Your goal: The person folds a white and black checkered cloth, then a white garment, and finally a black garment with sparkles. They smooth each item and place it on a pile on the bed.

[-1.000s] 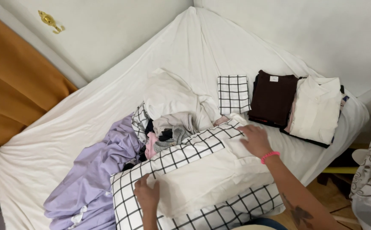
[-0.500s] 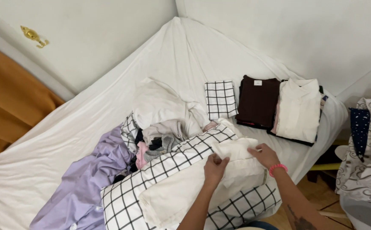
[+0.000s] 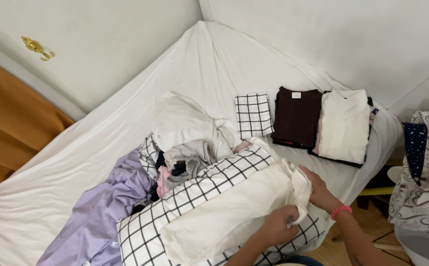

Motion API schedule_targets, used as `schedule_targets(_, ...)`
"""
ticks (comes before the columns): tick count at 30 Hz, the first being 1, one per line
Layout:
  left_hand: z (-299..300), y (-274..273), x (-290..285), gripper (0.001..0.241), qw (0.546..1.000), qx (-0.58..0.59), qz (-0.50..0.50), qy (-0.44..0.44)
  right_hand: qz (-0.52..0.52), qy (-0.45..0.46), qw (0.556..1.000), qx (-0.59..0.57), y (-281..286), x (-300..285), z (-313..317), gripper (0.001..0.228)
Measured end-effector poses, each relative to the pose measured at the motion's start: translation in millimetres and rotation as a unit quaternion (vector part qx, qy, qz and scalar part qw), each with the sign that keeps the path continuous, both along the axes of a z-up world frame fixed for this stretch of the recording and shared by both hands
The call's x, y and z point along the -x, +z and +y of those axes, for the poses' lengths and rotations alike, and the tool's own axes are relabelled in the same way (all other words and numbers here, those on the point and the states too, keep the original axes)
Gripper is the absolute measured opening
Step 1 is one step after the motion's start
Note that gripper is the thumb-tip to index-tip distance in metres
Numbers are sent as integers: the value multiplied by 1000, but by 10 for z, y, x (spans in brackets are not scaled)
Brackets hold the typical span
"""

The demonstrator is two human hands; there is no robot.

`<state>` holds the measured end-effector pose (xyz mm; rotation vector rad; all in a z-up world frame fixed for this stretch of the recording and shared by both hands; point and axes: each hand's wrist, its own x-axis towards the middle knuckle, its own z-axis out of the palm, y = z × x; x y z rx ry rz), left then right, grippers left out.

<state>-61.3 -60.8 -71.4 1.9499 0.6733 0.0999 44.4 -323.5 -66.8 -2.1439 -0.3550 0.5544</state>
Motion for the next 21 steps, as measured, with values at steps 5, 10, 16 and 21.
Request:
schedule_targets(5,172,-42,252,50,1000,-14,-1,3,-40,72,994,73,-142,11,-275,44)
schedule_targets(10,414,-96,752,50,1000,-30,-4,-1,228,13,956,-185,164,-47,-304,24)
schedule_targets(16,497,4,1137,49,999,-49,-9,5,184,-32,982,-37,412,-58,156,62)
schedule_targets(21,629,-8,1282,49,998,-66,-13,14,186,-125,974,25,294,-25,179,84)
